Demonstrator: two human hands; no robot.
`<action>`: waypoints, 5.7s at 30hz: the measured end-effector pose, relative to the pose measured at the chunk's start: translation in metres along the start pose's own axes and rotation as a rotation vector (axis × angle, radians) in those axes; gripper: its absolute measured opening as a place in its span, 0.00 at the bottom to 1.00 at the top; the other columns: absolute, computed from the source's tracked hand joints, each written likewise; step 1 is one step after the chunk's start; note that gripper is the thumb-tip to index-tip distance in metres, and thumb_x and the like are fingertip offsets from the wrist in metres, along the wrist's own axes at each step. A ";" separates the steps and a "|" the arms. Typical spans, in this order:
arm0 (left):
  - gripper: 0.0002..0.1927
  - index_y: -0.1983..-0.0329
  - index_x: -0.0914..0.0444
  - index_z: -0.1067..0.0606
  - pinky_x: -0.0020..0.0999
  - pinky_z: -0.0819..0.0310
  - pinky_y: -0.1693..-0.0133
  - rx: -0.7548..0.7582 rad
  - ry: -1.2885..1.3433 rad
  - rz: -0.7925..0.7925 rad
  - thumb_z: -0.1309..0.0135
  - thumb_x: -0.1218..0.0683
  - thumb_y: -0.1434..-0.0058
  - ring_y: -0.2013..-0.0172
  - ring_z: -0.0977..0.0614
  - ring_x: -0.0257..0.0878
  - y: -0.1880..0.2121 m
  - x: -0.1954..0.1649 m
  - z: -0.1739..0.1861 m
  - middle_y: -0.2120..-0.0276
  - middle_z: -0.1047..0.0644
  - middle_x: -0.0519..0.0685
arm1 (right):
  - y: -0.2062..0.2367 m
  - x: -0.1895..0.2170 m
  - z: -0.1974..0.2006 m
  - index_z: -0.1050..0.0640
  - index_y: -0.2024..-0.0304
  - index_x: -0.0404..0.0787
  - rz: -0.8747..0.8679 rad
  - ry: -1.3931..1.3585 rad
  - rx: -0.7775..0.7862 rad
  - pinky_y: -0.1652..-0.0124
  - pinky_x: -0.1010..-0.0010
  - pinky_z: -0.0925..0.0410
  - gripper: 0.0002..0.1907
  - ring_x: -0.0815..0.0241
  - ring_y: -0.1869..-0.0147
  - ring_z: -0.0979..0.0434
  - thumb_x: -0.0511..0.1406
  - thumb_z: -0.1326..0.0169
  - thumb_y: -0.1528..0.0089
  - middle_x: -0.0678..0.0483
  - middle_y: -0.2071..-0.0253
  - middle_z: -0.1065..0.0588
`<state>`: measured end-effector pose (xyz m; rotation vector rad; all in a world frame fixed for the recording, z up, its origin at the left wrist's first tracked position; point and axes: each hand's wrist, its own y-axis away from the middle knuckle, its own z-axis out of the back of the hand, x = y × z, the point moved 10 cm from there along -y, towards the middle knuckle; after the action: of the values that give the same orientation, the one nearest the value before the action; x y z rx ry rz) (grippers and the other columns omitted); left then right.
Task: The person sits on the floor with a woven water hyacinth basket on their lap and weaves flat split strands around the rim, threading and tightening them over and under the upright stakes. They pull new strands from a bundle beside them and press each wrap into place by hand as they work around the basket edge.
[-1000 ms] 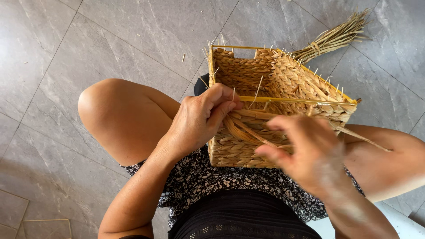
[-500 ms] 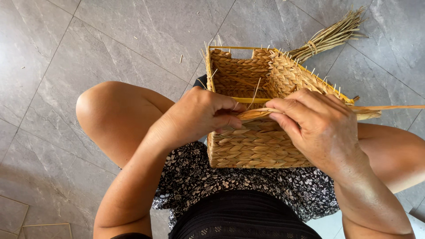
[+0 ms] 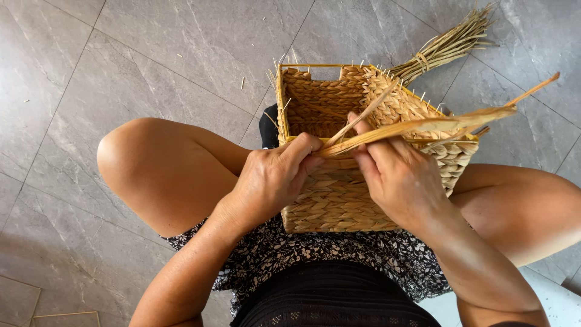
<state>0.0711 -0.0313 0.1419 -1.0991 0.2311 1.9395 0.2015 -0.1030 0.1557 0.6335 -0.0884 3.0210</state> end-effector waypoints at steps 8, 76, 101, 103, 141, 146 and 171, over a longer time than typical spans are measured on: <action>0.07 0.53 0.60 0.31 0.37 0.21 0.77 0.214 0.239 0.198 0.47 0.55 0.30 0.76 0.14 0.44 -0.007 0.017 -0.006 0.74 0.19 0.50 | 0.016 -0.040 -0.038 0.22 0.54 0.42 -0.208 -0.667 -0.063 0.66 0.75 0.23 0.04 0.67 0.64 0.16 0.33 0.43 0.31 0.56 0.62 0.18; 0.11 0.53 0.58 0.18 0.29 0.20 0.64 -0.155 -0.096 -0.404 0.35 0.56 0.38 0.61 0.14 0.34 0.011 -0.035 0.006 0.54 0.17 0.43 | -0.002 -0.029 0.004 0.25 0.52 0.41 0.220 -1.012 0.041 0.55 0.74 0.19 0.09 0.59 0.48 0.17 0.34 0.44 0.34 0.50 0.49 0.20; 0.12 0.51 0.63 0.27 0.36 0.20 0.60 -0.029 -0.079 -0.217 0.38 0.57 0.34 0.61 0.15 0.42 0.002 -0.034 -0.002 0.54 0.19 0.48 | -0.101 -0.056 -0.101 0.16 0.61 0.41 -0.031 -0.328 0.955 0.61 0.66 0.27 0.08 0.61 0.65 0.21 0.36 0.43 0.38 0.55 0.66 0.18; 0.15 0.47 0.66 0.27 0.36 0.21 0.64 0.021 -0.034 -0.169 0.38 0.59 0.33 0.64 0.15 0.41 0.000 -0.031 -0.004 0.62 0.20 0.46 | -0.117 -0.071 -0.100 0.19 0.60 0.41 -0.033 -0.009 0.792 0.61 0.65 0.26 0.06 0.63 0.65 0.21 0.34 0.45 0.37 0.57 0.65 0.21; 0.08 0.55 0.64 0.24 0.29 0.22 0.68 -0.299 -0.015 -0.108 0.37 0.63 0.34 0.68 0.19 0.35 0.003 -0.015 0.018 0.59 0.20 0.49 | -0.050 -0.121 -0.059 0.14 0.59 0.36 -0.307 -0.638 0.873 0.63 0.73 0.27 0.10 0.68 0.64 0.21 0.31 0.41 0.41 0.55 0.67 0.17; 0.09 0.51 0.64 0.24 0.31 0.19 0.59 -0.320 -0.016 -0.118 0.38 0.63 0.32 0.59 0.17 0.38 -0.006 -0.028 0.020 0.55 0.20 0.49 | -0.042 -0.128 -0.055 0.15 0.56 0.36 -0.396 -0.814 0.883 0.60 0.74 0.25 0.14 0.67 0.62 0.17 0.29 0.44 0.43 0.54 0.64 0.15; 0.08 0.53 0.65 0.26 0.34 0.22 0.67 -0.240 0.094 -0.032 0.43 0.60 0.34 0.67 0.18 0.40 -0.048 -0.031 0.000 0.63 0.22 0.51 | -0.050 -0.082 0.020 0.18 0.58 0.34 -0.096 -0.866 0.394 0.65 0.68 0.31 0.10 0.59 0.65 0.24 0.35 0.37 0.37 0.48 0.63 0.18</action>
<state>0.1146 -0.0204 0.1774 -1.3437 0.0316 1.9249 0.2873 -0.0581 0.1432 1.8508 0.4917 2.4445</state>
